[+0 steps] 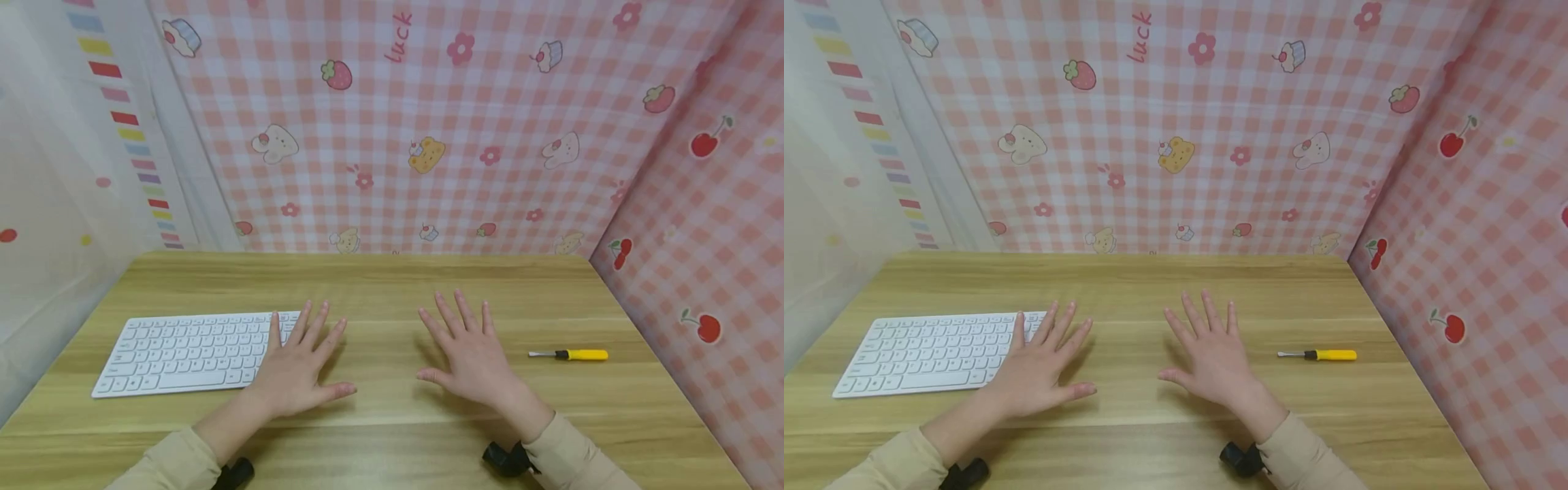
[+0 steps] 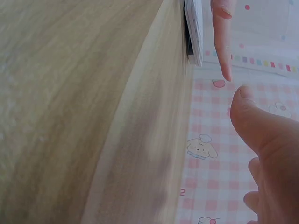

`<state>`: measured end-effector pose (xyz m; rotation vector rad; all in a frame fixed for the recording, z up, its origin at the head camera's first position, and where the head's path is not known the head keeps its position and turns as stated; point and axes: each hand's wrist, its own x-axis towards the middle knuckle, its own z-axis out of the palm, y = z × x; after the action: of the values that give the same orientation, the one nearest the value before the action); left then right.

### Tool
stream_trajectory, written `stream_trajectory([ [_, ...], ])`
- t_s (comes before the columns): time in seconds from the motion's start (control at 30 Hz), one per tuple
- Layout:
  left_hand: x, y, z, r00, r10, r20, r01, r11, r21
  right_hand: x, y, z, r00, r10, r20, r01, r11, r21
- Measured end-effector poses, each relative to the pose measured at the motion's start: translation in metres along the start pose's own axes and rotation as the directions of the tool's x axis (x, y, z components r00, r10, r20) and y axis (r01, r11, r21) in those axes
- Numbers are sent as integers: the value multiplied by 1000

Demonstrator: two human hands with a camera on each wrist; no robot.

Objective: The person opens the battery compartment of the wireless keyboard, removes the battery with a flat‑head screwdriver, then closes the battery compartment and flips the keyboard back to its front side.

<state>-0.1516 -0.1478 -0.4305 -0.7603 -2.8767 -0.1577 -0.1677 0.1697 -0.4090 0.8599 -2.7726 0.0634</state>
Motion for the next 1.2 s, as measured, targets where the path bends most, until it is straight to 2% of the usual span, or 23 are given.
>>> stream_trajectory([
  [0.23, -1, -2, 2, 999, 20, -38, -20, 1000, 6, 0, 0, 1, 1000, -2, -5, 1, 1000, -4],
  [0.43, -1, -1, 0, 1000, -4, -21, 4, 1000, 1, 0, 0, 1, 1000, 1, -20, -2, 1000, -17],
  [0.63, 0, -1, -2, 997, -71, -24, 71, 997, 11, 1, -2, 2, 998, 36, -53, -35, 999, 11],
  [0.8, 1, -3, -7, 986, -149, -78, 147, 989, -34, 3, -6, 6, 988, 79, -130, -61, 989, 134],
  [0.97, -2, -8, -13, 969, -191, -155, 180, 980, -85, 5, -13, 10, 977, 129, -170, -76, 955, 288],
  [1.07, -7, -15, -18, 958, -223, -179, 204, 972, -118, 6, -17, 12, 973, 153, -172, -73, 915, 397],
  [1.2, -14, -28, -27, 942, -288, -170, 256, 948, -191, 8, -22, 14, 971, 176, -161, -68, 852, 519],
])
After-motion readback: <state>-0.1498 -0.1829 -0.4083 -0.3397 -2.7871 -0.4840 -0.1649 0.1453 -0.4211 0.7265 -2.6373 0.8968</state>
